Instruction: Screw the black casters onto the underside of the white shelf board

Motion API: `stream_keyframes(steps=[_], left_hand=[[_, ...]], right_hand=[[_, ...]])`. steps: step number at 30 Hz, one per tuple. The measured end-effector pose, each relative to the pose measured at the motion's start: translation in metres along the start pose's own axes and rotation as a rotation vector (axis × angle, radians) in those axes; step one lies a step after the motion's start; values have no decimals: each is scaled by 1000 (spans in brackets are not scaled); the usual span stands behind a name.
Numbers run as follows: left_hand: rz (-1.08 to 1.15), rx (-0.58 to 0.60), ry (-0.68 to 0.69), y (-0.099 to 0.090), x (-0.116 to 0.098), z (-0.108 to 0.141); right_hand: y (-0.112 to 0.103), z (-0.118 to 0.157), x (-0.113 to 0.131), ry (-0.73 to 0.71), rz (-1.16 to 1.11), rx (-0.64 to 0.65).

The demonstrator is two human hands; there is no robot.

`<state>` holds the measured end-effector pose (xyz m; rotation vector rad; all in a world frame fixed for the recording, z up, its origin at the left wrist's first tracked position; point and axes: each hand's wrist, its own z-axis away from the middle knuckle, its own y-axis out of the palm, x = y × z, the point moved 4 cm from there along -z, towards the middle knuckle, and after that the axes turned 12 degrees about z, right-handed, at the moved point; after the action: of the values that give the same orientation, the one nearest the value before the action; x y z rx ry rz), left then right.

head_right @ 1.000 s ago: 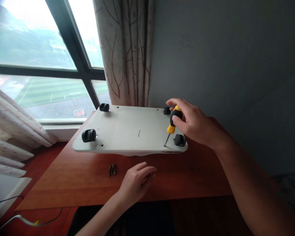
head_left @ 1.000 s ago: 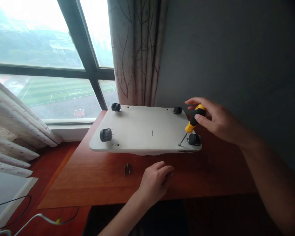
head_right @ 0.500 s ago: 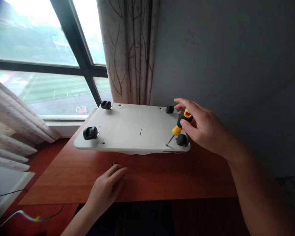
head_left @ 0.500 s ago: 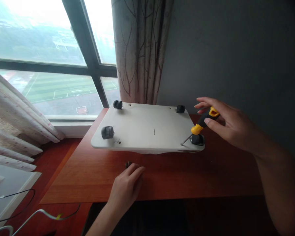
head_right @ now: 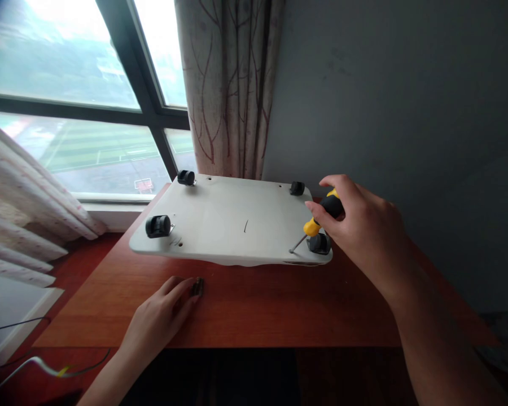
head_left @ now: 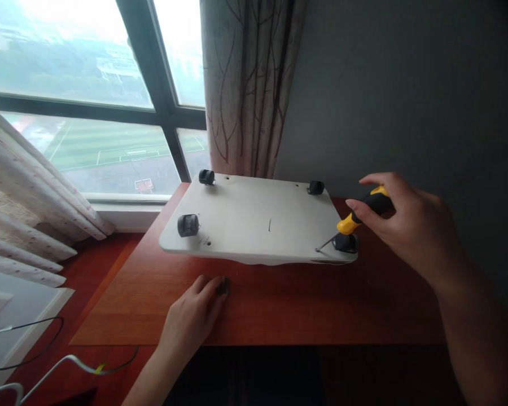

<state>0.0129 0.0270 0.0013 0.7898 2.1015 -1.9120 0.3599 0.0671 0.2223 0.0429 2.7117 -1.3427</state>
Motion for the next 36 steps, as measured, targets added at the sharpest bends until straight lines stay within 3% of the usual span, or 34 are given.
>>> stream_keyframes(steps=[15, 23, 30, 36], left_hand=[[44, 103, 95, 21, -31, -22], [36, 147, 124, 24, -35, -25], [78, 159, 224, 24, -33, -30], [116, 179, 269, 24, -34, -35]], right_hand=[[3, 2, 1, -1, -27, 6], [3, 4, 0, 14, -39, 1], [0, 7, 0, 3, -357, 206], [3, 6, -3, -8, -437, 216]])
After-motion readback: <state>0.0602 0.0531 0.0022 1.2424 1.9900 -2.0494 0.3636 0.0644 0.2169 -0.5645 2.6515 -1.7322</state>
